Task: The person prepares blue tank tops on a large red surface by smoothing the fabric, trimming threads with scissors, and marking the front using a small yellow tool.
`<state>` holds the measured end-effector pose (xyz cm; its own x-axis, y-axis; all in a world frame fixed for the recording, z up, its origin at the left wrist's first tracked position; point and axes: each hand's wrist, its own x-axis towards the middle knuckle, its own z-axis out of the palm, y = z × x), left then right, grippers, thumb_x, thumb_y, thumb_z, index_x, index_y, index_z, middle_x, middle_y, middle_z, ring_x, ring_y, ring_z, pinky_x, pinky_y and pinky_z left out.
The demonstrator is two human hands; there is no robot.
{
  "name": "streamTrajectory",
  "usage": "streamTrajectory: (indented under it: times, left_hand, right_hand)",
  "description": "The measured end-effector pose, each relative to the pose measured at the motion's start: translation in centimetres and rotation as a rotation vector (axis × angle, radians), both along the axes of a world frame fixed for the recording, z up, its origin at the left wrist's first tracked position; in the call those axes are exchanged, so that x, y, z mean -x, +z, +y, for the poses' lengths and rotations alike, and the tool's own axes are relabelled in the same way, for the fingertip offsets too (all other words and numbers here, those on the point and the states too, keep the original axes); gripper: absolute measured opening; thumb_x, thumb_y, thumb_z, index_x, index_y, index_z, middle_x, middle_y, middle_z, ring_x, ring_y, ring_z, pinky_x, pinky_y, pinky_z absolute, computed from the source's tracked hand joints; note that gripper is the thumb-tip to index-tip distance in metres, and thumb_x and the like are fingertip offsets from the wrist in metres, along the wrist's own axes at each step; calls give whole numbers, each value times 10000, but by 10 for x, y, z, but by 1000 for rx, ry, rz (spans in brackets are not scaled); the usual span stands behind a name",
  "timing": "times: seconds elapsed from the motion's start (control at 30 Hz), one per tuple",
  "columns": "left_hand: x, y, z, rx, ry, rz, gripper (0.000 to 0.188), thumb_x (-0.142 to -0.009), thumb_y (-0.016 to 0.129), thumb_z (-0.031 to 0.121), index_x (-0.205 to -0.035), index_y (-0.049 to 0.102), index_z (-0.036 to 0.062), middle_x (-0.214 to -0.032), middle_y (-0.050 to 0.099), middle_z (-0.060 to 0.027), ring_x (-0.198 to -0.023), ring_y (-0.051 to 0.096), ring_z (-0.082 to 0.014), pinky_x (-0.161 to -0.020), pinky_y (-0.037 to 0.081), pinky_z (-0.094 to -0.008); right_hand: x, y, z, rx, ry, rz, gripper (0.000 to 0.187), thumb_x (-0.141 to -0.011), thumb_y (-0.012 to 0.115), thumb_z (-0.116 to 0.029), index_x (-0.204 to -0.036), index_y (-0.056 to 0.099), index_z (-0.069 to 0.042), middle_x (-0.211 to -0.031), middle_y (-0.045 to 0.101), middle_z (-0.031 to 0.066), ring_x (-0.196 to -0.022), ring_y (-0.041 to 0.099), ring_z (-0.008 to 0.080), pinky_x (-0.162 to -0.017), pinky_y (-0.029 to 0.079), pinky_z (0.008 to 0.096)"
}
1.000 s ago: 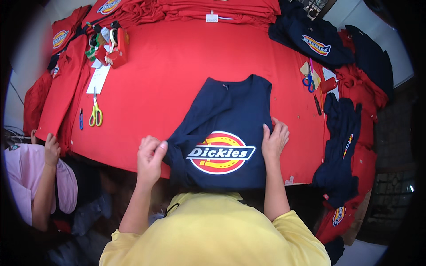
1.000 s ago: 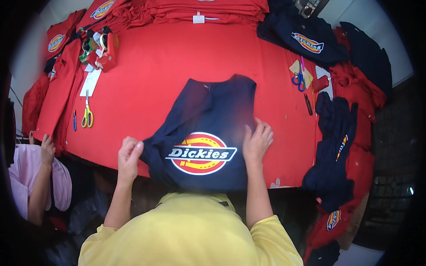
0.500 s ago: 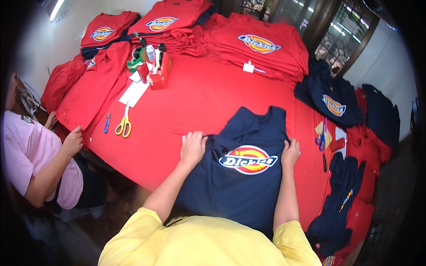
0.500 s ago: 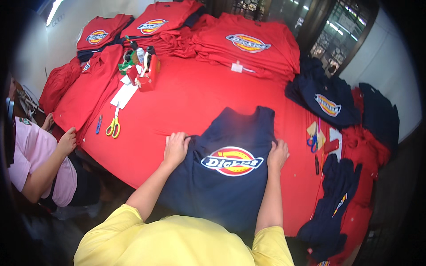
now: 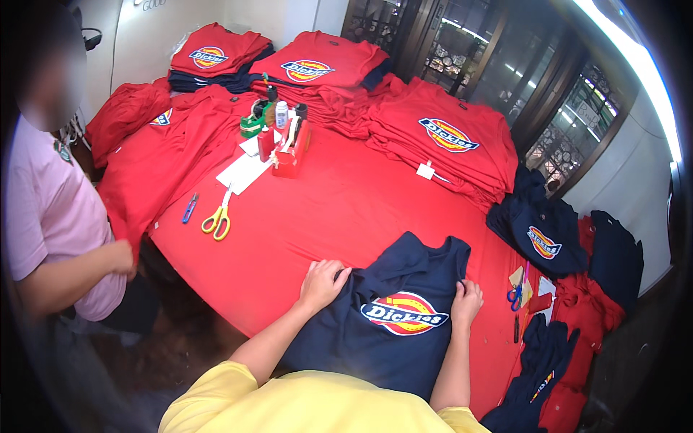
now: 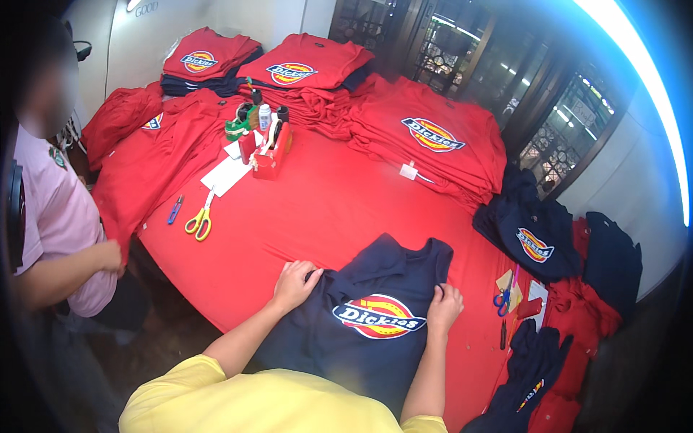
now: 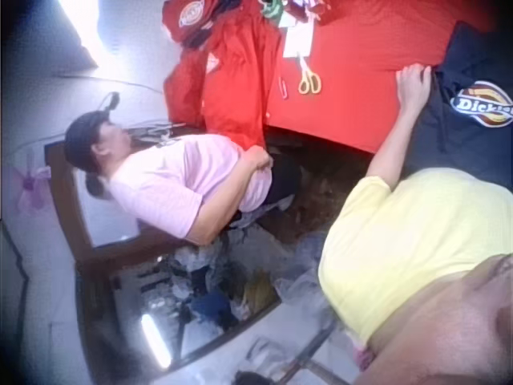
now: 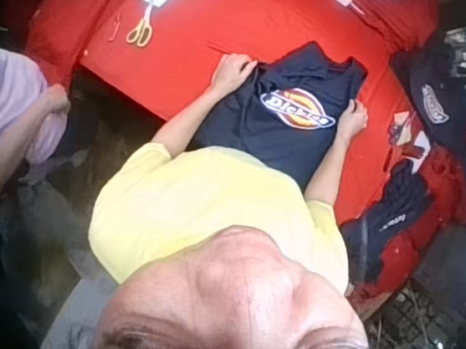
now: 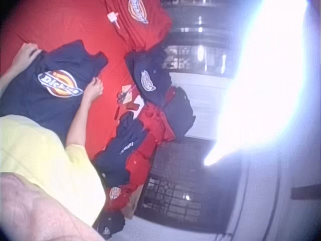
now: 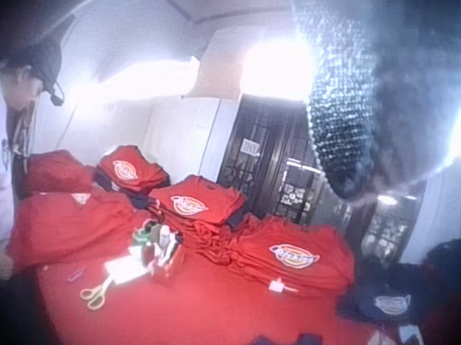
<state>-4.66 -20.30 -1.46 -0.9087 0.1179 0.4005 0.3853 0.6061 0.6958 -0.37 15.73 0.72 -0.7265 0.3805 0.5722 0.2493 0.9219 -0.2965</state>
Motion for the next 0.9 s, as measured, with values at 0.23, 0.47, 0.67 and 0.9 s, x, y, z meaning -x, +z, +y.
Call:
streamTrajectory:
  times: [0.23, 0.47, 0.67, 0.9]
  left_hand:
    - [-34, 64, 39, -51, -490, 252, 625, -760, 689, 71, -1358, 507, 82, -1251, 589, -104, -1002, 603, -281, -884, 452, -404]
    - [-28, 66, 13, 86, -450, 117, 144, -887, 623, 131, -957, 745, 102, -917, 616, -70, -934, 618, -250, -849, 493, -373]
    - [-46, 47, 29, 78, -735, 70, 678, -830, 723, 213, -1429, 434, 86, -1253, 585, -144, -1217, 516, -300, -1055, 376, -455]
    - [-65, -1, 69, 213, -627, 158, 378, -787, 707, 156, -1162, 679, 192, -911, 611, -23, -1019, 555, -239, -1077, 313, -506]
  right_hand:
    - [-14, 71, -131, 194, 742, -291, 128, -846, 663, -137, -934, 684, -47, -906, 647, 139, -884, 621, 352, -770, 490, 440]
    - [-38, 84, -104, 245, 720, -846, 258, -940, 578, -260, -958, 697, -32, -929, 685, 189, -903, 647, 384, -800, 503, 436]
    - [-49, 49, -91, 359, 841, -745, 174, -927, 585, -137, -938, 683, 7, -893, 703, 154, -866, 683, 284, -796, 515, 361]
    - [-56, 32, -77, 452, 614, -212, 125, -924, 577, -84, -932, 689, -30, -939, 696, 99, -893, 641, 245, -817, 482, 370]
